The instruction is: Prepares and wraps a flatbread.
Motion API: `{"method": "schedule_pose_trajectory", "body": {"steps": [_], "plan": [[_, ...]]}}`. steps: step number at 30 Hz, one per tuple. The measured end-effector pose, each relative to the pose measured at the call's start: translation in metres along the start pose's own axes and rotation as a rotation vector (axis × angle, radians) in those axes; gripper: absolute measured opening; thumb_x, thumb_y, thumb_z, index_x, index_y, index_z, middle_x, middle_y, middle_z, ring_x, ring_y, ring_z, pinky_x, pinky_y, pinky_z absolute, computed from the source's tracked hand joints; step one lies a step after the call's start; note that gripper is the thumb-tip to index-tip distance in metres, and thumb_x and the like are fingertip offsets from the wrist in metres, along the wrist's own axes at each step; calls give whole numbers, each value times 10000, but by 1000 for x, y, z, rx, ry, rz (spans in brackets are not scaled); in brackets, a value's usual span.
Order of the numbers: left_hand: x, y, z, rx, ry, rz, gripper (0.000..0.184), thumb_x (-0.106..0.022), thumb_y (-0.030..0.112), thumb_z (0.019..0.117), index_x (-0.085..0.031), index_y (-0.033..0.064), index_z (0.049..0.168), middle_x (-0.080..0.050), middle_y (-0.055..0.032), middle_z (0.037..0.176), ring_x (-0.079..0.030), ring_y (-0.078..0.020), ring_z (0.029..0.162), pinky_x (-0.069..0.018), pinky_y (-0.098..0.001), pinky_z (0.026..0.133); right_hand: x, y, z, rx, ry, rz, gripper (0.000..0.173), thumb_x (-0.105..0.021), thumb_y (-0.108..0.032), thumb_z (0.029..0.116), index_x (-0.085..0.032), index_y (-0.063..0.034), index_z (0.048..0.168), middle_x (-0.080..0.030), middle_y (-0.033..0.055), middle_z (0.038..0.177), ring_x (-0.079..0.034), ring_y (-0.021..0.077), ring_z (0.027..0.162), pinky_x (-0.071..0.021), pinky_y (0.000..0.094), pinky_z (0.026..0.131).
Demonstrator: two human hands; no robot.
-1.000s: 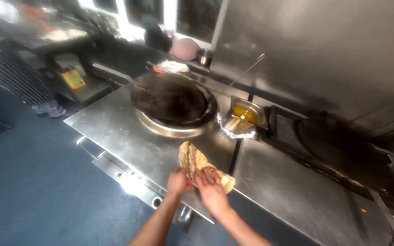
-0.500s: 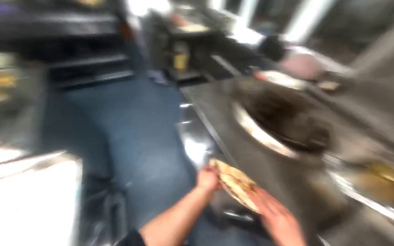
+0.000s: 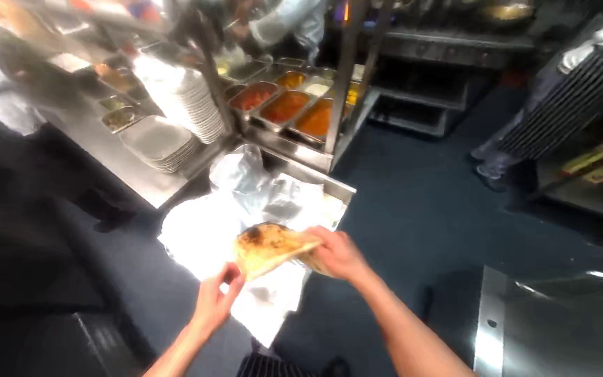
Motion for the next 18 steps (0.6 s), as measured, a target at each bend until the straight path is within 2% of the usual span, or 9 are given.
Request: {"method": "schedule_pose_trajectory", "body": {"steps": [3,5,6,7,8,10,12,15,18], "plan": [[14,-61,-23,-326,1,531,376,-565,413,949,-734,80,988,-758,-78,930,-739,-213,804,-621,-435,676,-96,57,97,-257,-234,192,360,-576,-118,1004,-642,-135,1357,-699,166,1205,-675,304,1094,-539,558,941],[-6,-101,-25,-384,-176,773,286,-642,260,939,-714,148,1193,-714,-118,1226,-697,-316,1118,-579,-538,893,-159,99,121,-417,-361,239,452,-608,-106,985,-563,-119,1435,-660,195,1274,-656,313,1139,-531,535,977],[-17,-118,-23,-395,-255,829,381,-686,169,922,-670,177,1303,-658,-146,1341,-630,-367,1244,-516,-604,987,-179,116,124,-477,-414,160,486,-619,-118,977,-538,-112,1456,-645,212,1299,-642,335,1171,-516,548,1002],[-24,-129,-16,-426,-283,871,459,-720,143,899,-649,195,1349,-645,-150,1362,-606,-384,1274,-487,-631,1004,-187,123,127,-514,-449,47,502,-625,-139,976,-526,-106,1467,-634,226,1321,-625,360,1208,-494,570,1028],[-27,-136,-5,-461,-290,892,442,-729,153,898,-660,192,1333,-663,-139,1334,-619,-381,1256,-495,-637,984,-188,124,134,-526,-470,-56,512,-627,-154,978,-513,-109,1475,-627,233,1332,-613,378,1229,-482,585,1036],[-31,-136,13,-519,-307,847,227,-666,113,918,-731,132,1134,-726,-112,1171,-675,-353,1143,-526,-616,927,-183,127,140,-500,-523,-224,543,-626,-162,987,-468,-112,1504,-613,246,1353,-603,410,1243,-473,611,1034],[-37,-124,14,-555,-307,778,165,-588,93,945,-738,117,1009,-739,-85,1034,-702,-311,1010,-550,-551,862,-178,138,136,-470,-550,-284,556,-652,-136,965,-473,-104,1490,-618,249,1340,-617,420,1217,-488,625,1010],[-48,-97,6,-579,-261,707,168,-576,104,941,-733,146,986,-732,-49,955,-710,-256,906,-576,-479,807,-166,142,137,-435,-583,-195,432,-592,-130,1003,-536,-93,1430,-634,229,1310,-634,379,1182,-498,596,996],[-60,-79,-21,-482,-273,687,168,-573,99,943,-732,154,954,-736,-28,928,-713,-214,839,-583,-400,713,-171,125,130,-390,-654,-180,341,-512,-180,1056,-607,-87,1370,-668,210,1252,-651,358,1143,-496,585,987]]}}
Point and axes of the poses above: each hand's wrist, its own z-axis towards the middle knuckle, its own x-axis out of the back of the hand, y = z × x, the point moved 8 cm from there along z, towards the middle knuckle
